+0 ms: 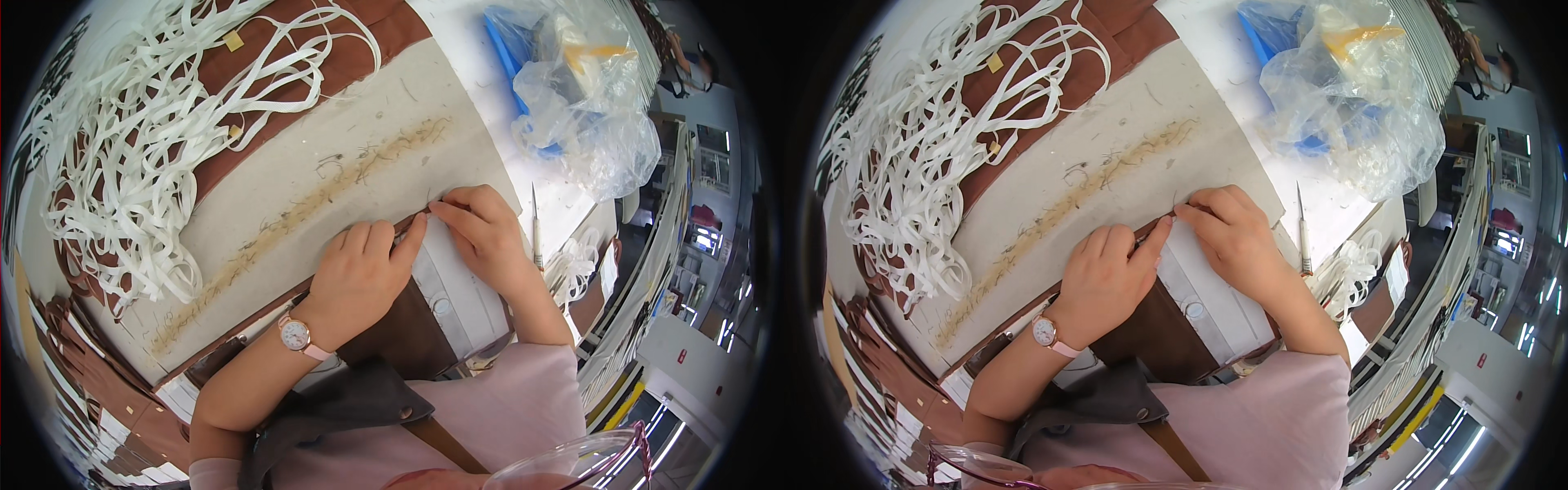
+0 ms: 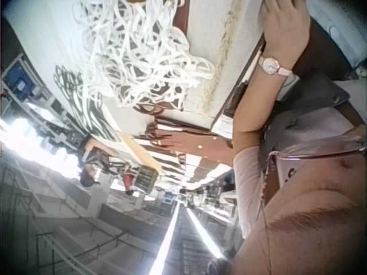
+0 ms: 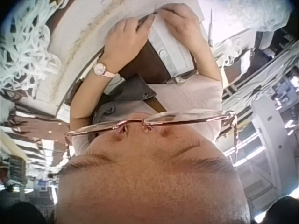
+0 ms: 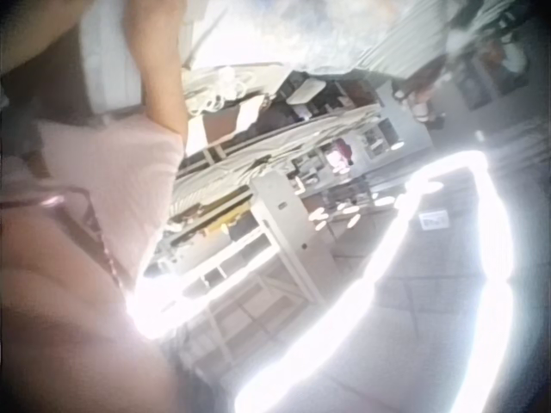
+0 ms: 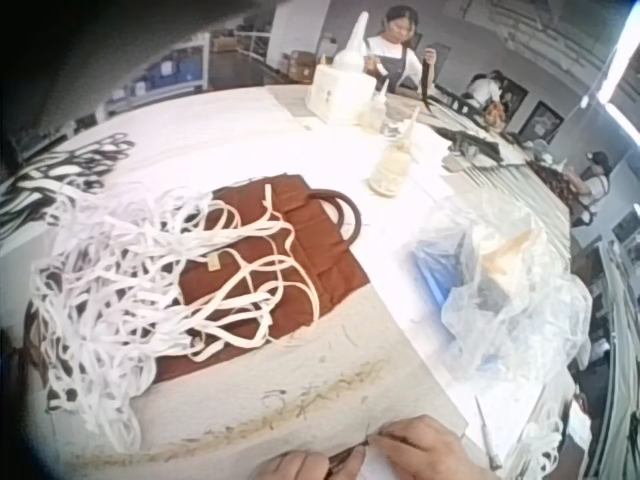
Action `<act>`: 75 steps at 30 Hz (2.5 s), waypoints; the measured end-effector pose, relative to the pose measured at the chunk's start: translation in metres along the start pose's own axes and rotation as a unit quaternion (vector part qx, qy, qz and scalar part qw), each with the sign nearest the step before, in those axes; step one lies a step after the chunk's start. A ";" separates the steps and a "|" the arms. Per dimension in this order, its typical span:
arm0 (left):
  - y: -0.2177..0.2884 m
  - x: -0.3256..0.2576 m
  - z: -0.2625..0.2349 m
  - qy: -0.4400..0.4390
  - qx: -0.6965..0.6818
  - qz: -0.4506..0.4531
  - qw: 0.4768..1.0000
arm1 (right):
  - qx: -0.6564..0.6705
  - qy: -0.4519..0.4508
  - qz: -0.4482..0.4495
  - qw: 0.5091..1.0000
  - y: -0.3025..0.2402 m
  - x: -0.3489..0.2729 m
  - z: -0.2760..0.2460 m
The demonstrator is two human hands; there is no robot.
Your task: The person attaches white straps to brown and white striped tote bags on a workbench. They align the straps, secure them with a tool, and then move the finished bag to a stack. The process is repeated for multiple bags.
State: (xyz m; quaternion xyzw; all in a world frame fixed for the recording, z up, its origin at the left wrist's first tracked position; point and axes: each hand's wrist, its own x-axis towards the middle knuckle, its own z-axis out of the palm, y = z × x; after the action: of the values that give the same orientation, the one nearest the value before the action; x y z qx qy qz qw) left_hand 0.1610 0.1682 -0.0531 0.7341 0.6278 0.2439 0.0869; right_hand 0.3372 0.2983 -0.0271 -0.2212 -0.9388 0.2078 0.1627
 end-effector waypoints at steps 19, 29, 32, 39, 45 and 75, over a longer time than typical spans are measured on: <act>-0.001 0.003 -0.005 -0.014 -0.042 -0.014 0.999 | -0.002 0.000 0.003 1.000 -0.005 -0.002 -0.002; 0.002 0.001 -0.003 -0.032 -0.001 -0.008 0.999 | -0.009 -0.006 0.005 1.000 -0.003 -0.007 -0.002; 0.001 0.000 -0.002 -0.036 -0.003 -0.005 0.999 | -0.028 -0.020 -0.002 0.999 -0.004 -0.008 -0.001; -0.001 0.001 -0.002 -0.042 -0.001 0.003 0.999 | -0.006 -0.010 0.002 1.000 -0.004 -0.008 -0.001; -0.001 0.002 -0.005 -0.045 0.001 0.004 0.999 | -0.051 -0.039 -0.001 0.998 -0.016 -0.007 -0.006; 0.000 0.005 -0.005 -0.009 -0.046 -0.031 0.998 | -0.009 -0.020 0.014 1.000 -0.011 -0.011 -0.003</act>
State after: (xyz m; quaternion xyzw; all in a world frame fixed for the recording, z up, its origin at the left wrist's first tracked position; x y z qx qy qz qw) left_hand 0.1595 0.1719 -0.0476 0.7117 0.6377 0.2625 0.1337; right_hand 0.3442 0.2849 -0.0220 -0.2313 -0.9407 0.2057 0.1386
